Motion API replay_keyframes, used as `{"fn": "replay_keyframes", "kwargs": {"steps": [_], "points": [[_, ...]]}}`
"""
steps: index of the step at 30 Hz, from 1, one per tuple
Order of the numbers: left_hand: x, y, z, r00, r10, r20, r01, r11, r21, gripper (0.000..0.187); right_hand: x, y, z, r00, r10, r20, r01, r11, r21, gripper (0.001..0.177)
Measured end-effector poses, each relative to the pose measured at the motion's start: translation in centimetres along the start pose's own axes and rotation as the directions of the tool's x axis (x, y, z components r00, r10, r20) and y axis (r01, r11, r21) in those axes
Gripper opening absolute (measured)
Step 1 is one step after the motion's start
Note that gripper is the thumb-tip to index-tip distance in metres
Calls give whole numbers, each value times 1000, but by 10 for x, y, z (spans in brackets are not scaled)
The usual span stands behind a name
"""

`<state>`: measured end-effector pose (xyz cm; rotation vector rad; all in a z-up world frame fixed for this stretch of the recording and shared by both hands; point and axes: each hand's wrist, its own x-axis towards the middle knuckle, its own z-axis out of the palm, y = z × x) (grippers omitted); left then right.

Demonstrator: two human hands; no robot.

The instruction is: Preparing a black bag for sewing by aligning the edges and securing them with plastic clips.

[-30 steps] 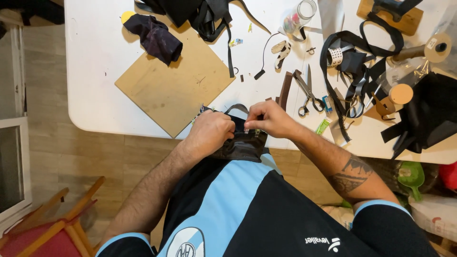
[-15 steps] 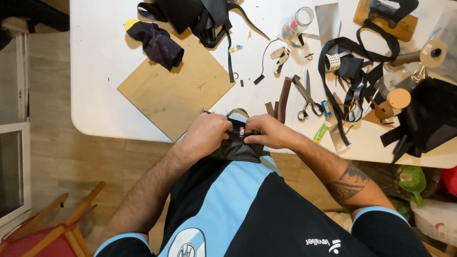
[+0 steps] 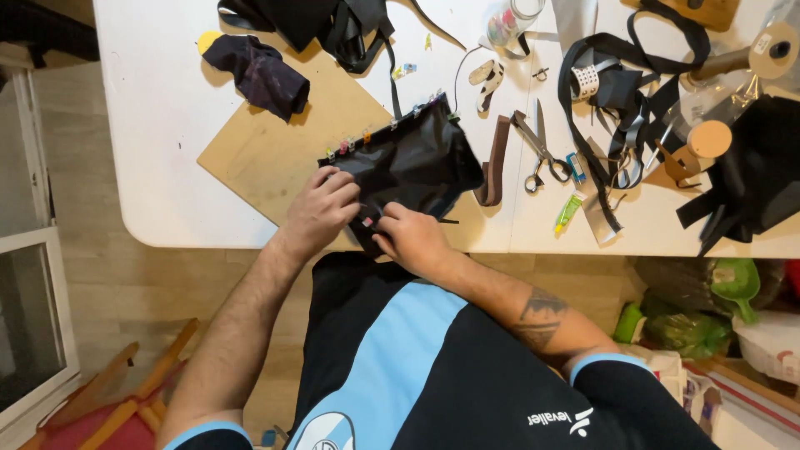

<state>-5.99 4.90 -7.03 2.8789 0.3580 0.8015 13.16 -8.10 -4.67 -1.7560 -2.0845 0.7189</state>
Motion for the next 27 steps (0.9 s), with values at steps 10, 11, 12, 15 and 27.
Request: {"fn": "replay_keyframes", "kwargs": {"steps": [10, 11, 12, 15, 27], "points": [[-73, -8, 41, 918, -386, 88, 379, 922, 82, 10, -35, 77, 11, 929, 235, 286, -281, 950, 134, 23], [-67, -1, 51, 919, -384, 90, 381, 923, 52, 11, -37, 92, 16, 935, 320, 154, -339, 933, 124, 19], [-56, 3, 65, 924, -372, 87, 373, 928, 16, 12, -39, 111, 18, 915, 403, 8, -401, 908, 118, 14], [-15, 14, 100, 944, -321, 76, 324, 945, -31, 17, -33, 141, 28, 878, 452, -158, -445, 892, 75, 16], [105, -59, 199, 924, -33, 381, -16, 992, 123, 5, 32, 122, 21, 798, 600, -59, -601, 783, -157, 56]]}}
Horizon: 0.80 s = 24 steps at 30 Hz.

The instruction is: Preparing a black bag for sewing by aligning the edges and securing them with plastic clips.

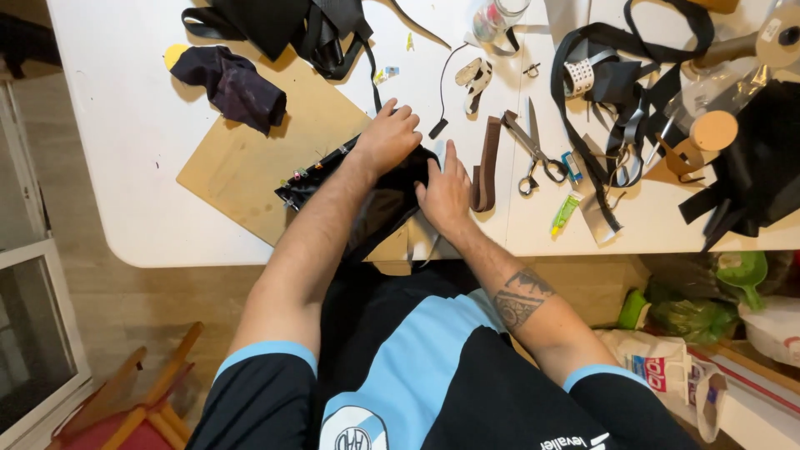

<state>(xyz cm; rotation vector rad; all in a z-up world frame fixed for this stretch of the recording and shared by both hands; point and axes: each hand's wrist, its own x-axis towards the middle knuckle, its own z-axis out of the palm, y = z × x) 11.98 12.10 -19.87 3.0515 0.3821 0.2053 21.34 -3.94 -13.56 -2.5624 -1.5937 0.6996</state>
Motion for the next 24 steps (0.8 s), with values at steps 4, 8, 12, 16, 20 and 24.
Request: {"fn": "replay_keyframes", "kwargs": {"steps": [4, 8, 12, 16, 20, 24], "points": [[-11, -24, 41, 966, 36, -255, -27, 999, 40, 11, 29, 4, 12, 999, 15, 39, -17, 999, 45, 44], [-26, -40, 30, 954, -56, -294, 75, 996, 53, 13, 53, 2, 26, 998, -66, 26, 67, 996, -59, 39], [-54, -54, 16, 939, -162, -304, 190, 980, 64, 14, 61, 4, 39, 993, -116, -33, 109, 978, -176, 45], [-81, -63, 24, 933, -260, -249, 259, 965, -38, 17, 60, -15, 31, 981, -185, -63, 178, 979, -102, 50], [-96, -66, 28, 935, -292, -200, 264, 952, -158, 21, 61, -38, 20, 979, -201, -28, 201, 979, 30, 57], [-100, -61, 23, 944, -254, -211, 229, 964, -134, 24, 70, -52, 8, 980, -191, 54, 187, 980, 71, 47]]}}
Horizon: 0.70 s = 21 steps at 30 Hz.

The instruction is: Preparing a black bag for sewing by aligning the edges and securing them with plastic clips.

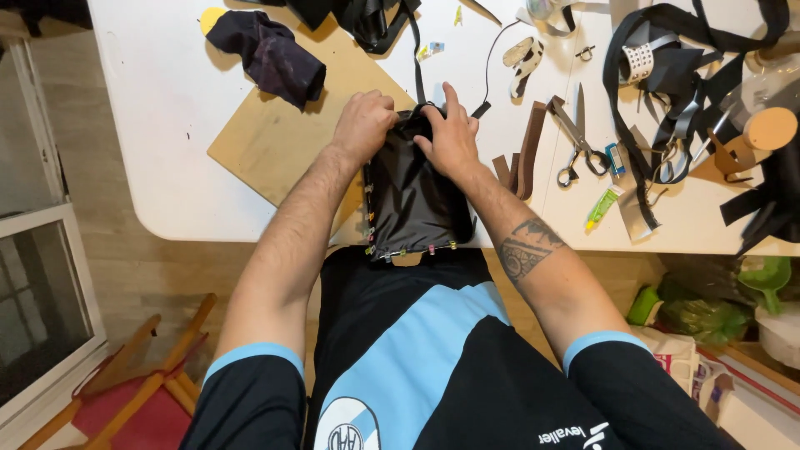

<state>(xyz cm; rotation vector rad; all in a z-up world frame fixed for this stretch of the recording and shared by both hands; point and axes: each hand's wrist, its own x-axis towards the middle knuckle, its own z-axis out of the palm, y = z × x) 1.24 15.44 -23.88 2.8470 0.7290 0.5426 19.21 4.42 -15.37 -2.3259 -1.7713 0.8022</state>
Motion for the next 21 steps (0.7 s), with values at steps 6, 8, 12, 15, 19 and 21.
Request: {"fn": "replay_keyframes", "kwargs": {"steps": [6, 8, 12, 15, 19, 21], "points": [[-6, 1, -3, 999, -26, -25, 26, 999, -20, 23, 24, 28, 5, 985, -159, 70, 171, 958, -232, 23], [-7, -2, 4, 999, -35, -25, 35, 999, 2, 22, 27, 44, 13, 977, -212, -1, 205, 944, -257, 18], [-6, 0, 3, 999, -52, -7, 52, 997, 55, 20, 19, 70, 30, 900, -390, -196, 322, 897, -304, 17], [-4, 7, 2, 998, -58, -21, 60, 992, 108, 20, 12, 79, 31, 893, -412, -183, 332, 876, -349, 18], [-1, 2, 12, 997, -71, -9, 72, 992, 99, 19, 14, 93, 27, 864, -446, -233, 338, 858, -387, 16], [-1, 5, 12, 998, -68, 1, 68, 990, 121, 15, 9, 97, 30, 826, -459, -327, 364, 877, -312, 11]]}}
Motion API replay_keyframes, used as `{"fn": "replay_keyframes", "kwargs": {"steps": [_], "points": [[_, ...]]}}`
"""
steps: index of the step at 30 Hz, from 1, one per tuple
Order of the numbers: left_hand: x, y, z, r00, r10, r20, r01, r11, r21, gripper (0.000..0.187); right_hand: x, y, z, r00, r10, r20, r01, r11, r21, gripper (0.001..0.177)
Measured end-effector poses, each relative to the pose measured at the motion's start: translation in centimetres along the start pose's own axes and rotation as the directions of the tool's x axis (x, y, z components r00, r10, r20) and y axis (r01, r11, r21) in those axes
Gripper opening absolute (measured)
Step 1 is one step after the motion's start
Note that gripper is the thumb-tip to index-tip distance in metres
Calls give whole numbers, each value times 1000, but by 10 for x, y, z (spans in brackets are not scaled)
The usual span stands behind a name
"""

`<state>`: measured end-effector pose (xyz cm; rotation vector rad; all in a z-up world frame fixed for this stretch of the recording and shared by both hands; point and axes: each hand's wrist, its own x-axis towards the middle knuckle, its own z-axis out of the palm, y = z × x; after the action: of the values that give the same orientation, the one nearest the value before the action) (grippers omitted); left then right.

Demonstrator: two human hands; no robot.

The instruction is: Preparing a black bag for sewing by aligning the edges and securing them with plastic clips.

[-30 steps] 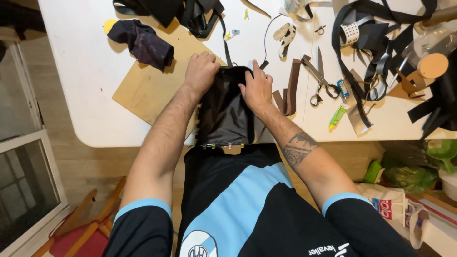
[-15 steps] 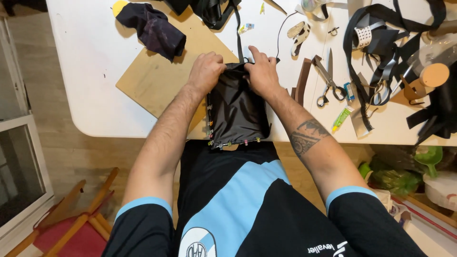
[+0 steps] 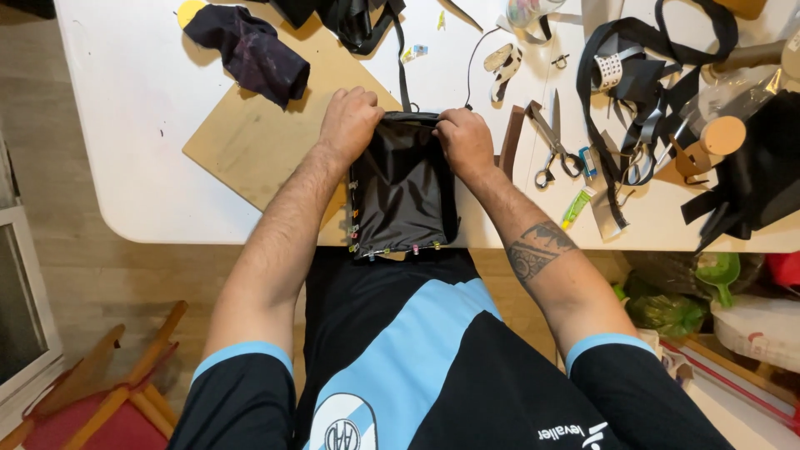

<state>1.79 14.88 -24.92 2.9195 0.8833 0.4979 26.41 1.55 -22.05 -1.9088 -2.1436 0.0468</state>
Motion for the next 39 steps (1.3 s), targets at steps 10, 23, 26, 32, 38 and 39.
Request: {"fn": "replay_keyframes", "kwargs": {"steps": [10, 23, 26, 32, 38, 39], "points": [[16, 28, -18, 993, -1, -119, 0, 1000, -8, 19, -18, -9, -29, 999, -41, 0, 41, 997, 68, 17], [21, 54, 4, 995, 64, -70, -77, 977, -197, 22, -35, -3, -13, 995, 74, -70, -66, 992, 105, 16], [19, 55, 11, 995, 47, -90, -64, 978, -198, 19, -36, -3, -14, 993, 98, -72, -89, 990, 114, 15], [21, 55, 6, 999, 9, -48, -22, 962, -272, 22, -26, -7, -30, 993, 102, -65, -93, 986, 139, 18], [27, 58, 5, 999, -41, -10, 36, 947, -320, 23, 3, 7, -40, 993, 118, 21, -119, 942, 314, 15], [28, 59, 4, 999, -35, -9, 30, 940, -340, 25, 13, 9, -45, 987, 155, 40, -158, 905, 394, 11]]}}
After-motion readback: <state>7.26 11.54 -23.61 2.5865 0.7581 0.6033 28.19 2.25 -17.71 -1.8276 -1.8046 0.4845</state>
